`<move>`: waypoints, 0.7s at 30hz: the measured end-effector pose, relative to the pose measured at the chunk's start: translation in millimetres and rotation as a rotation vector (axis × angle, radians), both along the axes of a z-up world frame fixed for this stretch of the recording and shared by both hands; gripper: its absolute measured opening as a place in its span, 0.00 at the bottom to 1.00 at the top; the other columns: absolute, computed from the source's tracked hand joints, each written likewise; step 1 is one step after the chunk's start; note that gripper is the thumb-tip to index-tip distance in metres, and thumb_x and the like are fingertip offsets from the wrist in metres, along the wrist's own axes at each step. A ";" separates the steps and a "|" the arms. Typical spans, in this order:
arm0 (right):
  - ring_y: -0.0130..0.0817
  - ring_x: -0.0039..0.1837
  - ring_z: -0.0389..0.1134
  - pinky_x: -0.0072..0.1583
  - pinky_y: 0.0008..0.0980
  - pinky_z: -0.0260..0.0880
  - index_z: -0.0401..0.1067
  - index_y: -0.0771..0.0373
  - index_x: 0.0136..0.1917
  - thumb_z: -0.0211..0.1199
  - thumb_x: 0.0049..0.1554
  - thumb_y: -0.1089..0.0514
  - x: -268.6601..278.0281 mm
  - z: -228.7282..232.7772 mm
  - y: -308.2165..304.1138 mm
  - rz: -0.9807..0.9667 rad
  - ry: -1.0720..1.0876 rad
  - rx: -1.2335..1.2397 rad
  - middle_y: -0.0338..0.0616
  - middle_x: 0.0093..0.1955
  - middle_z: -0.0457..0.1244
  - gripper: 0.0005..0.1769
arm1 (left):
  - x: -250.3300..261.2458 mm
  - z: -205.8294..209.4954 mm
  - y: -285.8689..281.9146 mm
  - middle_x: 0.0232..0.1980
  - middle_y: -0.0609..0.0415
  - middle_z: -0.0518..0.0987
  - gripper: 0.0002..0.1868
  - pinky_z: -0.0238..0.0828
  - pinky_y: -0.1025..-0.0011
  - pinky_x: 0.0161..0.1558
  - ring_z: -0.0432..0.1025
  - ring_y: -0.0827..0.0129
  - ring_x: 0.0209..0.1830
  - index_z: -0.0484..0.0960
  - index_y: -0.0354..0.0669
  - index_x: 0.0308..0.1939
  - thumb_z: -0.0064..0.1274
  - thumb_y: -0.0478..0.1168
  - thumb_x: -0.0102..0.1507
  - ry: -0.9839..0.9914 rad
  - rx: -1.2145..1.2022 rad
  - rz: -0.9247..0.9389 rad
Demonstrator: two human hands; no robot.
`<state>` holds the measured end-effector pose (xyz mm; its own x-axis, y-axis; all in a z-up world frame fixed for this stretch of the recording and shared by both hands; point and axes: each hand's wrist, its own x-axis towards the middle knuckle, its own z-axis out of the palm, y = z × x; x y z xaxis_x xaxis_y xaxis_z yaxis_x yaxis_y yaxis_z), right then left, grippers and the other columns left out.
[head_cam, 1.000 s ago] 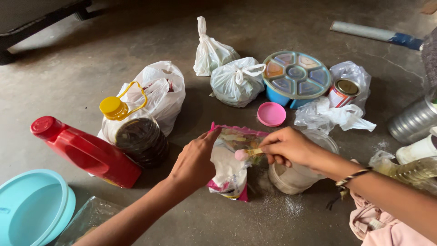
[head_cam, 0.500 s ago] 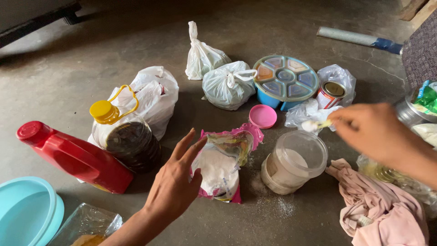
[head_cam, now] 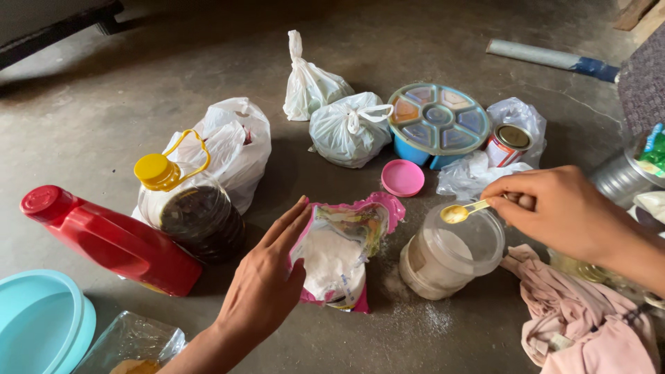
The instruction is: The person scoops white powder from a clear plastic jar using a small spoon and transfers it into a pink plastic bag. The person repeats this scooping and pouring action multiple times while sitting on the floor surrounded by various containers and bags.
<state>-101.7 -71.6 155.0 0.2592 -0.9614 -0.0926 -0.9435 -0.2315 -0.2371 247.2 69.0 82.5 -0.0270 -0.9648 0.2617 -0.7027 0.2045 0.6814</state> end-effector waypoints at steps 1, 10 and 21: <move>0.30 0.36 0.73 0.41 0.32 0.74 0.83 0.57 0.54 0.67 0.58 0.53 7.5 4.1 1.9 0.033 -0.086 0.024 0.44 0.37 0.73 0.13 | 0.3 0.6 -0.7 0.77 0.49 0.64 0.42 0.74 0.61 0.50 0.72 0.46 0.61 0.66 0.40 0.71 0.53 0.25 0.50 -0.007 -0.068 -0.020; 0.32 0.33 0.68 0.38 0.33 0.67 0.82 0.56 0.55 0.67 0.57 0.53 112.8 -50.1 19.3 0.236 -0.259 0.204 0.48 0.31 0.72 0.14 | -3.6 2.2 -3.4 0.79 0.53 0.61 0.44 0.74 0.62 0.51 0.73 0.50 0.60 0.63 0.44 0.73 0.49 0.24 0.51 0.093 0.125 0.048; 0.56 0.43 0.72 0.49 0.49 0.70 0.74 0.67 0.34 0.60 0.53 0.63 184.9 -155.5 20.3 0.660 -0.159 0.133 0.60 0.36 0.68 0.08 | -1.1 -0.9 1.0 0.78 0.45 0.62 0.45 0.69 0.60 0.60 0.66 0.45 0.69 0.65 0.38 0.73 0.46 0.21 0.49 0.080 -0.048 -0.014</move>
